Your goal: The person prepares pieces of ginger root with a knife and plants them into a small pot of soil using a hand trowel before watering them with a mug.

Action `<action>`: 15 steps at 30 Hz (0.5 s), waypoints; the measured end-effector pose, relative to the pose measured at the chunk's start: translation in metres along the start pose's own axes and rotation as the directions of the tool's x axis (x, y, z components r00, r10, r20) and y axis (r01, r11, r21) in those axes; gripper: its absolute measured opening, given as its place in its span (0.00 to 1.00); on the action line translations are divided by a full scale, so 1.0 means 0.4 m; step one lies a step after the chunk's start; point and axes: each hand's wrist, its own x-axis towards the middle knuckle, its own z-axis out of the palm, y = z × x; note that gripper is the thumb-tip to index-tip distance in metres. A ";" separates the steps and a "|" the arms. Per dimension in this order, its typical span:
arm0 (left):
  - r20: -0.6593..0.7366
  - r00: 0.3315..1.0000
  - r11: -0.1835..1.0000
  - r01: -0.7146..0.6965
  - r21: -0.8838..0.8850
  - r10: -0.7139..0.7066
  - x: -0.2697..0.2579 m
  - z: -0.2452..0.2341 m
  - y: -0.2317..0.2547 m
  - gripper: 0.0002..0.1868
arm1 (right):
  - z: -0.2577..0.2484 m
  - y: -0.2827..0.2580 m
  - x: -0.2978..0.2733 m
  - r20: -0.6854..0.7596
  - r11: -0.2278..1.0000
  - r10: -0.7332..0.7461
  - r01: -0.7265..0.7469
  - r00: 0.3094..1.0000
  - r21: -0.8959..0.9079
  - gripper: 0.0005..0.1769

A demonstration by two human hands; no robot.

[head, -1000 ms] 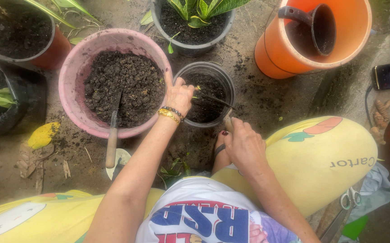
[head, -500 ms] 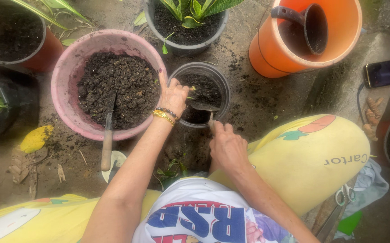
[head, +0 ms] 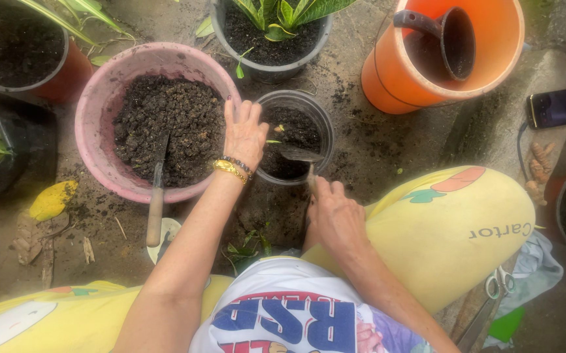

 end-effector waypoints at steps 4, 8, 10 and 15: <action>-0.032 0.999 0.999 0.023 0.025 -0.022 -0.002 -0.010 0.002 0.05 | -0.031 -0.001 -0.034 0.034 1.000 0.007 -0.008 0.999 0.027 0.23; 0.028 0.998 0.997 0.063 0.032 -0.064 -0.004 -0.003 0.010 0.06 | 0.022 -0.021 -0.015 0.068 0.998 -0.044 0.041 0.997 0.045 0.25; 0.039 0.997 0.997 0.062 0.050 -0.064 -0.004 -0.005 0.010 0.06 | 0.045 -0.019 0.007 0.023 0.996 -0.064 0.063 0.998 0.056 0.24; 0.018 0.999 0.998 0.030 0.061 -0.031 -0.014 -0.011 0.011 0.07 | 0.053 0.000 -0.007 -0.069 0.975 -0.040 0.054 0.997 0.217 0.23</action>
